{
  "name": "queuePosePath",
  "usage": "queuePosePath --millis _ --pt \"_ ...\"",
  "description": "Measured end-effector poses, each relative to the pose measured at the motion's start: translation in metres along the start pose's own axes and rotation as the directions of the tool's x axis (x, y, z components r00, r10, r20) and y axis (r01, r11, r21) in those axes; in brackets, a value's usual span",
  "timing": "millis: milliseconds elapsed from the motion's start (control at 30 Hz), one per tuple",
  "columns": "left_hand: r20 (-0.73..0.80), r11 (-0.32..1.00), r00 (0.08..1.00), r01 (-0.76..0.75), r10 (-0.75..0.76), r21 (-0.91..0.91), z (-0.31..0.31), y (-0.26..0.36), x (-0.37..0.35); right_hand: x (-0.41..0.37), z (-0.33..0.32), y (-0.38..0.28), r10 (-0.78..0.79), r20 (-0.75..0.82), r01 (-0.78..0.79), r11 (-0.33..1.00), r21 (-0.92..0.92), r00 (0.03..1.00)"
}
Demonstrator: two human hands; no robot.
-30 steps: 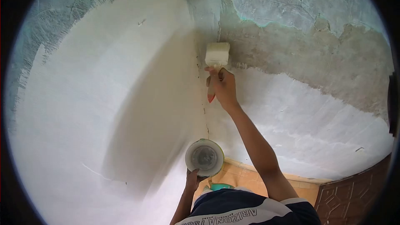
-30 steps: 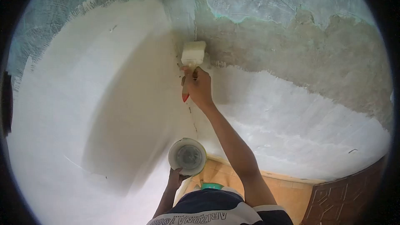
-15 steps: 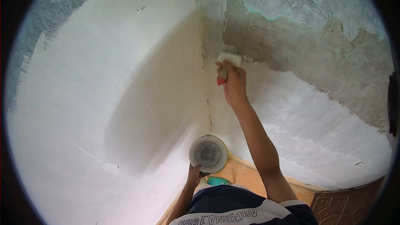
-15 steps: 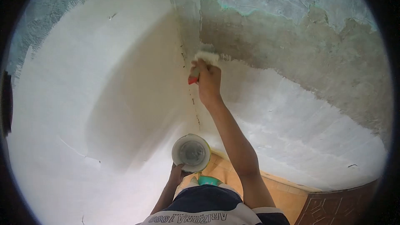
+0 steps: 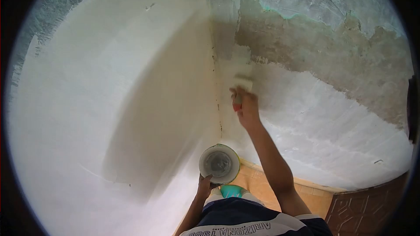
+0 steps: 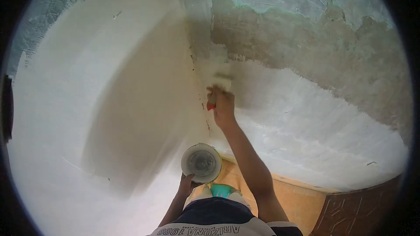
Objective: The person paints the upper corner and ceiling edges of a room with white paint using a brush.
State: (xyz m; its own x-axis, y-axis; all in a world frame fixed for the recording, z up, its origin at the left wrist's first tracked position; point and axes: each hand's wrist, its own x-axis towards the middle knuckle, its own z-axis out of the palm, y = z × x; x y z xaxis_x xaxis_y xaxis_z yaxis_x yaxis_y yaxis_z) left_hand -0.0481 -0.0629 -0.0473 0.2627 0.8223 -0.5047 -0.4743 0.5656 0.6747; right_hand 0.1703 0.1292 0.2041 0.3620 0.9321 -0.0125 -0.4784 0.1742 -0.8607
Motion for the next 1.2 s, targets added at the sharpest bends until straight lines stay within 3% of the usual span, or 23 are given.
queuePosePath --millis 67,133,267,367,433,533,567,667,800,900,967,1067,1133,1200 --pt "-0.004 0.998 0.999 0.044 -0.044 0.037 -0.001 0.006 0.002 0.002 0.018 -0.040 -0.069 -0.044 0.068 0.998 -0.015 0.997" --pt "-0.010 0.994 0.997 0.081 -0.080 0.073 -0.002 0.014 0.004 0.000 0.028 -0.078 -0.240 0.138 0.262 0.949 -0.175 0.961" --pt "0.066 0.987 0.991 0.106 -0.114 0.122 -0.007 0.021 0.011 -0.003 0.027 -0.077 -0.417 0.184 0.456 0.819 -0.349 0.890" --pt "0.103 0.982 0.985 0.122 -0.137 0.142 -0.018 0.020 0.018 -0.001 -0.015 -0.031 -0.296 0.144 0.329 0.838 -0.435 0.944" --pt "0.134 0.979 0.980 0.125 -0.147 0.161 -0.021 0.022 0.020 -0.011 -0.032 -0.005 -0.085 0.063 0.102 0.937 -0.335 0.994" --pt "0.149 0.974 0.976 0.127 -0.156 0.188 -0.024 0.023 0.021 -0.022 -0.030 0.003 0.003 0.050 0.011 0.961 -0.277 0.999" --pt "0.152 0.972 0.976 0.123 -0.155 0.202 -0.025 0.023 0.022 -0.023 -0.028 -0.002 0.001 0.046 0.012 0.960 -0.281 0.999" --pt "0.148 0.967 0.975 0.129 -0.164 0.220 -0.028 0.022 0.027 -0.027 -0.001 -0.046 -0.402 0.141 0.404 0.703 -0.586 0.905" --pt "0.191 0.967 0.968 0.119 -0.164 0.227 -0.017 0.029 0.033 -0.071 0.010 -0.087 -0.332 0.079 0.294 0.671 -0.681 0.940" --pt "0.238 0.976 0.963 0.082 -0.129 0.200 0.008 0.039 0.040 -0.086 -0.039 -0.048 -0.416 0.062 0.339 0.634 -0.695 0.907" --pt "0.292 0.985 0.952 0.049 -0.096 0.164 0.018 0.037 0.054 -0.111 -0.058 -0.033 -0.321 -0.045 0.186 0.651 -0.736 0.946" --pt "0.250 0.972 0.962 0.053 -0.112 0.229 0.044 0.045 0.068 -0.141 -0.086 -0.013 -0.259 -0.095 0.124 0.713 -0.691 0.961" --pt "0.259 0.970 0.962 0.025 -0.090 0.241 0.061 0.052 0.073 -0.158 -0.082 -0.013 -0.219 -0.175 0.110 0.869 -0.483 0.960" --pt "0.257 0.964 0.962 0.019 -0.090 0.264 0.068 0.054 0.081 -0.162 -0.079 -0.013 -0.225 -0.158 0.140 0.895 -0.425 0.961"
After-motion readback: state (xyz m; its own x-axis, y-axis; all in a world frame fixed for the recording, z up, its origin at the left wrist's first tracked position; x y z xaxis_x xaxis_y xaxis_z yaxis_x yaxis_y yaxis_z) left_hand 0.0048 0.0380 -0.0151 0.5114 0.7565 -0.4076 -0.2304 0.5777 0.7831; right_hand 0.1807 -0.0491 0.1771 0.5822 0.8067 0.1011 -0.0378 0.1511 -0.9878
